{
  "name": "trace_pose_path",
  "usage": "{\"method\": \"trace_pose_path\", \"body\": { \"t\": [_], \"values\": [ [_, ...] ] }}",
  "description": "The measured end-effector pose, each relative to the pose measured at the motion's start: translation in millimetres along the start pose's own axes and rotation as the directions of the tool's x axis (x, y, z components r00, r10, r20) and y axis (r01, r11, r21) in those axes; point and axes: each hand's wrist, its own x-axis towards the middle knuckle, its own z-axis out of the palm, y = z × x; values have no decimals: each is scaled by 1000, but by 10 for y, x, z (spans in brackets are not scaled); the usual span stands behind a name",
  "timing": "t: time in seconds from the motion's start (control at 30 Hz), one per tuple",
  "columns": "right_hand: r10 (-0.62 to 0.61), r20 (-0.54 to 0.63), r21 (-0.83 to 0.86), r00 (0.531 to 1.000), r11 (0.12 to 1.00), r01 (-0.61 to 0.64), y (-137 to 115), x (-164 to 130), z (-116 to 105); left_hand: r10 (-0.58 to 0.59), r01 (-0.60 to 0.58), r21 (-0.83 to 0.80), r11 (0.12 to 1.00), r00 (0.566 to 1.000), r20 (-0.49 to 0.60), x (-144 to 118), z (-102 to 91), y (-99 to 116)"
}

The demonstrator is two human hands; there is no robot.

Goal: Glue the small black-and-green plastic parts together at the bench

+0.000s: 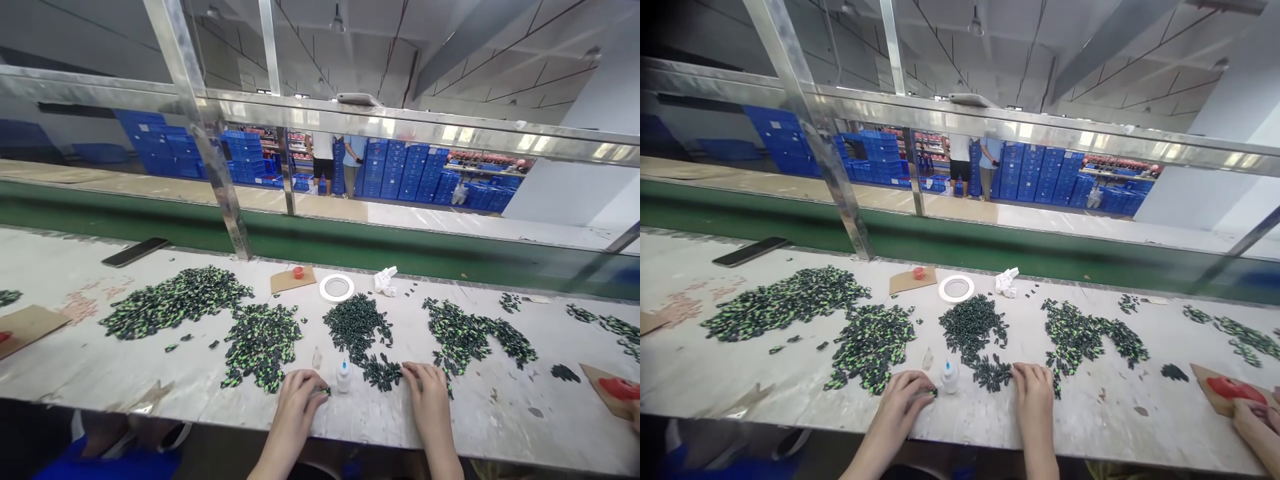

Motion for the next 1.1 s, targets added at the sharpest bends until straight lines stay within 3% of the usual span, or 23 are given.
{"method": "trace_pose_path", "body": {
  "t": [0.23,0.37,0.57,0.7,0.87,1.1],
  "values": [
    [272,18,240,962,933,-268,-227,-60,-123,-51,40,-174,984,997,-60,-89,-158,123],
    [331,94,378,939,861,-341,-338,-99,-116,-63,39,-226,973,993,-98,-169,-251,295],
    [331,243,543,912,732,-411,-675,-230,-102,48,-91,-315,945,989,-142,-168,-285,658],
    [234,343,646,910,644,-409,-991,-295,-116,91,-139,-329,934,983,-157,-121,-237,816],
    [198,271,668,942,666,-332,-1223,-323,-133,96,-156,-322,934,976,-194,-96,-194,879],
    [153,246,644,957,712,-279,-1235,-374,-82,137,-192,-308,932,972,-192,-124,-200,869]
  ]
}}
